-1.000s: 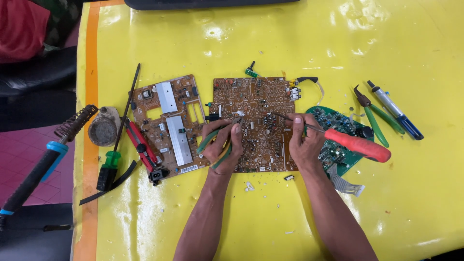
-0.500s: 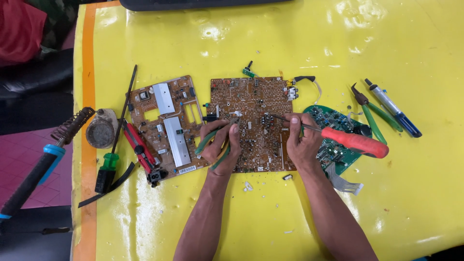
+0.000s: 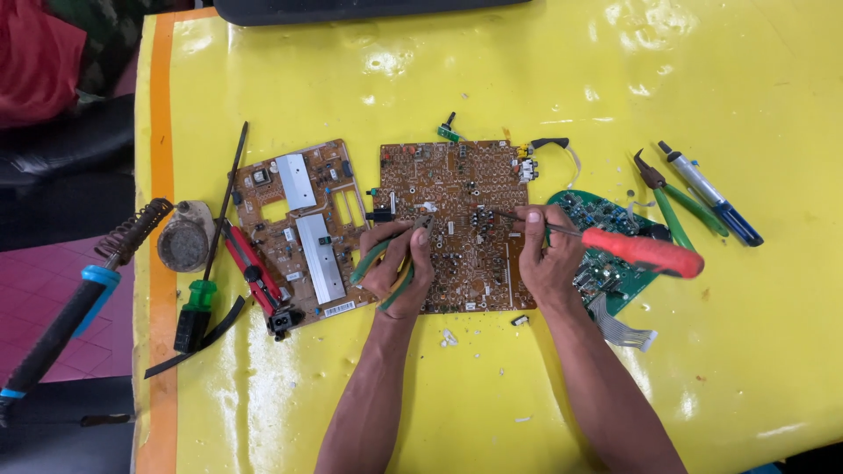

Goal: A person uses pliers and a screwdriver to remove or adjust components on a circuit board at a workbench.

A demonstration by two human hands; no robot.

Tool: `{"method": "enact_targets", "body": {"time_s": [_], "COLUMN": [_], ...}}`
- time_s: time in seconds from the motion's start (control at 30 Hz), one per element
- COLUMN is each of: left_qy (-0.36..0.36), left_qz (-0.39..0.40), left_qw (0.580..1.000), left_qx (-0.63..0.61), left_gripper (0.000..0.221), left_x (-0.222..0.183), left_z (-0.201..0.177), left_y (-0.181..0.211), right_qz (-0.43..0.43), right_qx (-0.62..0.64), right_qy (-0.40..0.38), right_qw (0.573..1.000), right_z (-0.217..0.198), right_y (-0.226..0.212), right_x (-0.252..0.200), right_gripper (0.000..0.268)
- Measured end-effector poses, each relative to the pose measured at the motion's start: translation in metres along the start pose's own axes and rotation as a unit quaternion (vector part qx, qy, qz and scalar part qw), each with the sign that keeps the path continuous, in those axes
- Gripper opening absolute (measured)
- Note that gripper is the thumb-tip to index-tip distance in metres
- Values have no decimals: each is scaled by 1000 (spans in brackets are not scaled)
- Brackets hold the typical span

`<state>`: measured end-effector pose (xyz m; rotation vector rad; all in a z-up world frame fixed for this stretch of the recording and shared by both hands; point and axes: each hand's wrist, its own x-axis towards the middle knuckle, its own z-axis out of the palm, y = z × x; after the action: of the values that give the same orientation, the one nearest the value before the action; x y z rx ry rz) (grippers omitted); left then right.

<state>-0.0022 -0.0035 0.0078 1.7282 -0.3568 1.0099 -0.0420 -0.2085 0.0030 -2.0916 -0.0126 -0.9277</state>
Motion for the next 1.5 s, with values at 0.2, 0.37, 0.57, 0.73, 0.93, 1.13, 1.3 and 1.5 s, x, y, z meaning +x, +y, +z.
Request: {"method": "enact_targets", "body": {"time_s": [0.2, 0.37, 0.57, 0.73, 0.93, 1.13, 1.3, 1.5], "left_qy": [-21, -31, -32, -23, -7, 7, -4, -5], "left_qz": [14, 22, 22, 16, 34, 24, 18, 19], "left_qw": [999, 999, 999, 999, 999, 1000, 1000, 1000], "left_qx": [-23, -11, -20, -17, -17, -15, -20, -20], "left_gripper": [21, 22, 21, 21, 21, 21, 20, 21], "left_x": [5, 8, 7, 6, 3, -1, 2, 10], "left_z": [0, -4, -5, -5, 0, 1, 2, 1], "left_y": [-6, 0, 0, -3, -9, -9, -10, -1], "right_qz": [-25, -19, -31, -23, -15, -8, -13, -32], "right_qx": [-34, -31, -13, -22, -1, -11, -16, -42], "right_qy": [-2, -10, 1, -13, -21, -15, 9, -2], "right_qw": [999, 999, 999, 999, 1000, 1000, 1000, 999], "right_z": [-1, -1, -2, -2, -2, -4, -3, -6], "right_y": [8, 26, 21, 13, 8, 10, -1, 15], "right_x": [5, -7, 2, 3, 8, 8, 9, 6], "right_gripper": [34, 34, 33, 33, 33, 32, 32, 34]}}
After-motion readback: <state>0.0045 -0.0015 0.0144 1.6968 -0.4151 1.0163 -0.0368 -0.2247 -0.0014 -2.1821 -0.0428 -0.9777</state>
